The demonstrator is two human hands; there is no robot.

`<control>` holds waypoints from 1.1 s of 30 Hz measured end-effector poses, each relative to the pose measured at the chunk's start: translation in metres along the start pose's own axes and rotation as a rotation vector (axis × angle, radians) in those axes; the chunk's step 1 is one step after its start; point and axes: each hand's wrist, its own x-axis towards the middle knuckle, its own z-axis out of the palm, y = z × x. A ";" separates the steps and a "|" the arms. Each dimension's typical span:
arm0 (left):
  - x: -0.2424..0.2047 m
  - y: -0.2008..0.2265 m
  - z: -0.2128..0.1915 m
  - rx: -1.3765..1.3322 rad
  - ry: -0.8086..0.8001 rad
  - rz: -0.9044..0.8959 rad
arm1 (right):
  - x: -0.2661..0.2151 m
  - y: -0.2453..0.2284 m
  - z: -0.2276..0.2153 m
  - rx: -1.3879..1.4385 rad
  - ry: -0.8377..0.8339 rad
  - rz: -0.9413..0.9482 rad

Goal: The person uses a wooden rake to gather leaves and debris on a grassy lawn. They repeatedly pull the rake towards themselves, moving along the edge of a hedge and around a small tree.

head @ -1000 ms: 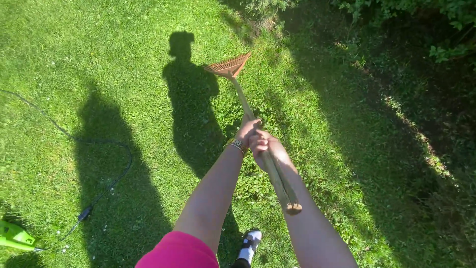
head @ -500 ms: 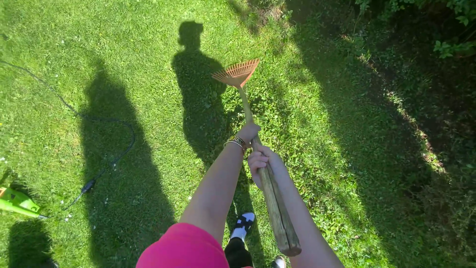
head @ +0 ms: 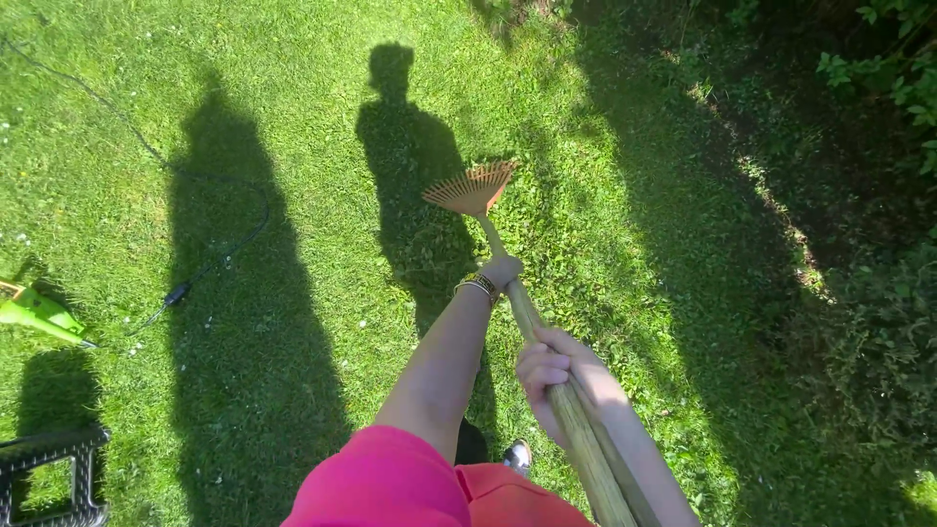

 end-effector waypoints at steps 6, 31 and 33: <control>-0.084 0.005 0.003 -0.296 -0.095 0.011 | -0.077 0.016 -0.036 0.155 -0.182 0.242; -0.009 -0.041 -0.214 -0.725 0.462 0.186 | 0.202 -0.030 0.113 -0.177 -0.198 0.584; -0.007 -0.038 -0.234 -0.678 0.498 0.200 | 0.251 -0.032 0.128 -0.184 -0.203 0.633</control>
